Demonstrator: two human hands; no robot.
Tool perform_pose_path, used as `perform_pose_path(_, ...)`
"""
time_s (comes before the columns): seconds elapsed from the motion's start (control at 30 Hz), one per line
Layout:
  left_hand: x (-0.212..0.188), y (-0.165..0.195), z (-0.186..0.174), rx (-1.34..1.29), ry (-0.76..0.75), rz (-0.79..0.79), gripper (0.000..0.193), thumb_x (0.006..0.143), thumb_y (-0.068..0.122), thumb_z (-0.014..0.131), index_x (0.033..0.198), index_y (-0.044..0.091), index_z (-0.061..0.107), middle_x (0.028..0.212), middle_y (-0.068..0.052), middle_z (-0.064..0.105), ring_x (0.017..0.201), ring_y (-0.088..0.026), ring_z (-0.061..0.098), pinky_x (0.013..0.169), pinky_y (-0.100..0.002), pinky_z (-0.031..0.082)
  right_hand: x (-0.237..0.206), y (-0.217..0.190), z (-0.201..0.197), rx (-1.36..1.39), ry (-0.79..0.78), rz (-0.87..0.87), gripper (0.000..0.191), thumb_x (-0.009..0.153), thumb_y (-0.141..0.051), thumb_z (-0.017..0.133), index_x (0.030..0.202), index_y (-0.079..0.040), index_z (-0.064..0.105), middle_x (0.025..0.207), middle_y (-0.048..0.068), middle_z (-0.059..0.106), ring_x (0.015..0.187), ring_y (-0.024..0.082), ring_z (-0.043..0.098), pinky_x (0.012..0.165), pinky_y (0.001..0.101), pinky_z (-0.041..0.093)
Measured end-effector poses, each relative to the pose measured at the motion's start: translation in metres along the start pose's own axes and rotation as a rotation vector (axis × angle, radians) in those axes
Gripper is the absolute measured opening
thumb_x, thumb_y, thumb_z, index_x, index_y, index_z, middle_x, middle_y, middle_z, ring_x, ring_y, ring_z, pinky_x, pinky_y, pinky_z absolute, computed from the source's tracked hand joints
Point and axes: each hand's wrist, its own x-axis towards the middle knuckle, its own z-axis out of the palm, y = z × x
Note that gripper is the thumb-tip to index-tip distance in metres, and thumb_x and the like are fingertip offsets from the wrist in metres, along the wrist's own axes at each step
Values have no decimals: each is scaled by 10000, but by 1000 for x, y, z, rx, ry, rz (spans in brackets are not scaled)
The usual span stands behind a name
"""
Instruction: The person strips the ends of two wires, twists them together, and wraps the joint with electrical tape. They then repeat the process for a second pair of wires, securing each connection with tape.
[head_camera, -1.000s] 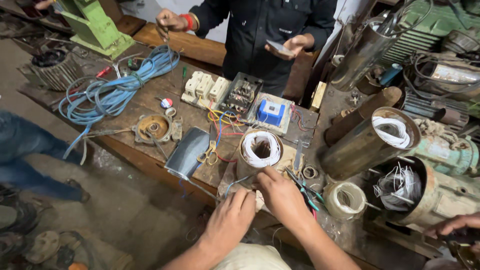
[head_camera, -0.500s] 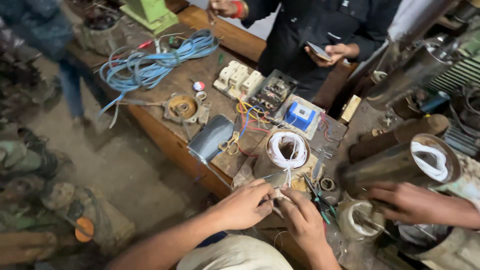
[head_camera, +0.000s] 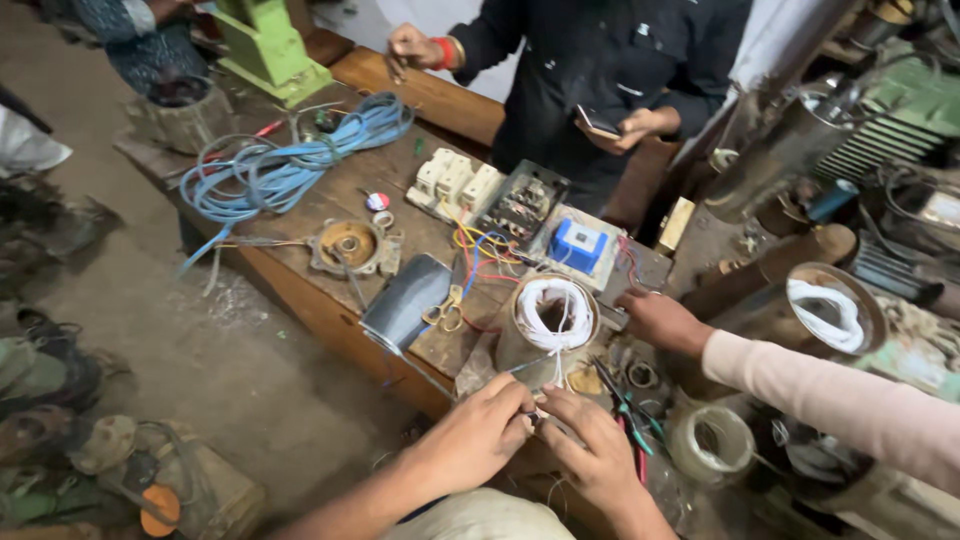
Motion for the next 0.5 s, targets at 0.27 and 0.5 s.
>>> perform_pose_path(0.27, 5, -10, 28, 376, 40, -52, 238, 896, 62, 624, 1118, 23, 550, 1057, -197, 543, 915, -399, 635, 751, -478, 523, 38, 17, -2, 75, -227, 516, 212, 780, -8, 724, 988, -23, 686, 1060, 164, 670, 940, 383, 682, 758, 417, 553)
perform_pose_path(0.5, 6, -9, 33, 566, 99, 103, 217, 917, 99, 644, 1119, 25, 619, 1024, -130, 589, 864, -299, 677, 732, -414, 564, 60, 22, -14, 63, -444, 536, 175, 799, -21, 708, 968, -38, 665, 977, 152, 648, 932, 387, 670, 758, 441, 540)
